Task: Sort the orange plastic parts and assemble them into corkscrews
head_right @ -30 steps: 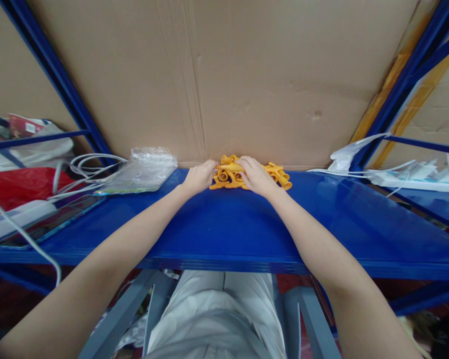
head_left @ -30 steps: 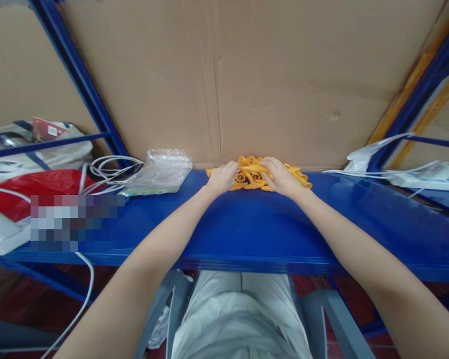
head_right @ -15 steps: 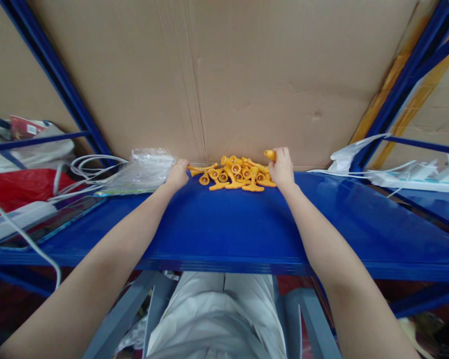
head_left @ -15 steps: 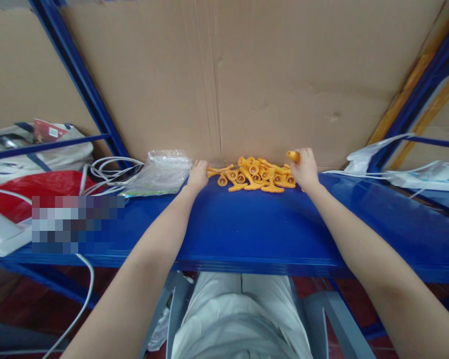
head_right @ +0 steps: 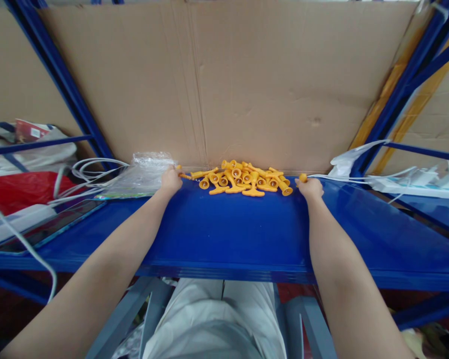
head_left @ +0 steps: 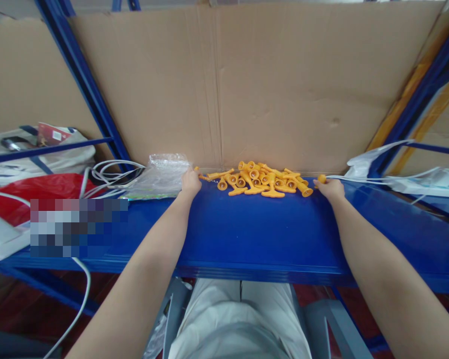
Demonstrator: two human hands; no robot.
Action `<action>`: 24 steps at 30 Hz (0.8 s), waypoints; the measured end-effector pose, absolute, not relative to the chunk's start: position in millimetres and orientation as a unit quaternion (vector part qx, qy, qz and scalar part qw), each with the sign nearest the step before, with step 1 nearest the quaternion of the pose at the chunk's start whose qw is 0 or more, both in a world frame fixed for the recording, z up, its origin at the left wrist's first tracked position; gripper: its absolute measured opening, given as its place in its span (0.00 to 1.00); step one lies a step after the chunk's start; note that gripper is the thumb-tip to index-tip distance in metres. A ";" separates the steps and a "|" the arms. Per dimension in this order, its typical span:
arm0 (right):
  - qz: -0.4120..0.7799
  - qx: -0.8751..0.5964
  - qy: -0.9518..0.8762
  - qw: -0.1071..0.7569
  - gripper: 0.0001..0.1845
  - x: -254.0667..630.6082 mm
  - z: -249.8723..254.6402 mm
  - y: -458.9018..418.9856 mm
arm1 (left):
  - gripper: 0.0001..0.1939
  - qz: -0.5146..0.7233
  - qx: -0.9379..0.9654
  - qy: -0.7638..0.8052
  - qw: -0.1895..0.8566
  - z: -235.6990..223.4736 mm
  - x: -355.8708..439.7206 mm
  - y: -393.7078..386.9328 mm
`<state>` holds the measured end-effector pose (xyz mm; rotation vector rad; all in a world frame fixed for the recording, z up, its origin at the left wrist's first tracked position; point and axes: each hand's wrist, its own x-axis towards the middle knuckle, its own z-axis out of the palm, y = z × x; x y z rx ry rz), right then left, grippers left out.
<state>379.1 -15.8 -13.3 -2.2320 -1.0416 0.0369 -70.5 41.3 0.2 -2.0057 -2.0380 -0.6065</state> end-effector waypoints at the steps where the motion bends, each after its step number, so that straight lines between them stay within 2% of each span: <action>1: 0.028 -0.858 -0.405 0.315 0.14 381.3 -14.7 -15.4 | 0.22 -0.203 -0.683 -0.695 0.100 -0.2 -71.6 42.0; 8: 0.002 -0.841 -0.453 0.295 0.14 396.5 -28.4 -7.4 | 0.20 -0.178 -0.695 -0.691 0.082 -4.3 -75.3 46.9; 17: -0.001 -0.832 -0.470 0.293 0.12 399.5 -32.1 -7.4 | 0.26 -0.095 -0.738 -0.664 0.078 -11.5 -93.0 66.1; 24: 0.011 -0.844 -0.460 0.276 0.14 389.9 -26.1 -12.1 | 0.26 -0.122 -0.742 -0.657 0.053 -12.4 -90.2 76.6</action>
